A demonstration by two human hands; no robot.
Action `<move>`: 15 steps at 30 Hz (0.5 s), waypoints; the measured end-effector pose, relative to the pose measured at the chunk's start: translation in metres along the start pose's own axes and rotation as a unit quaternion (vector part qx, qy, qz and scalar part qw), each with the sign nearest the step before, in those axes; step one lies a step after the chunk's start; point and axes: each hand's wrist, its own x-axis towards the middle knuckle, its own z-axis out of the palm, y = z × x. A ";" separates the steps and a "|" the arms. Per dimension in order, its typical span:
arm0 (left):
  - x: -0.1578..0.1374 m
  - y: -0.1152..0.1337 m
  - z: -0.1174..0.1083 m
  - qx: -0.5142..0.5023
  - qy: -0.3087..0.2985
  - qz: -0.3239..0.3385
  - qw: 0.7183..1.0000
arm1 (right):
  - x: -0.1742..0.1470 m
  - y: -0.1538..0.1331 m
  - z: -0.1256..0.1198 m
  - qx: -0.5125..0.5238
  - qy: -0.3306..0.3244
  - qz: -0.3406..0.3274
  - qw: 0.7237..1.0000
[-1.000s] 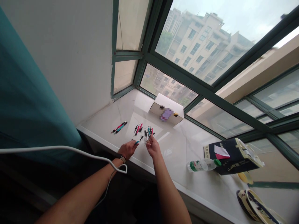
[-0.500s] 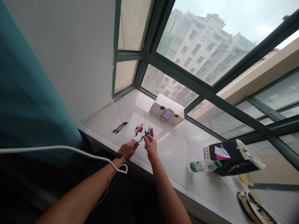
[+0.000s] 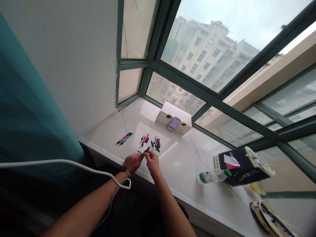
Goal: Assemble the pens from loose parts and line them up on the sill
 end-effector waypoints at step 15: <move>0.001 -0.006 0.009 0.086 -0.020 0.022 0.996 | 0.004 0.007 0.001 0.213 0.013 0.060 0.975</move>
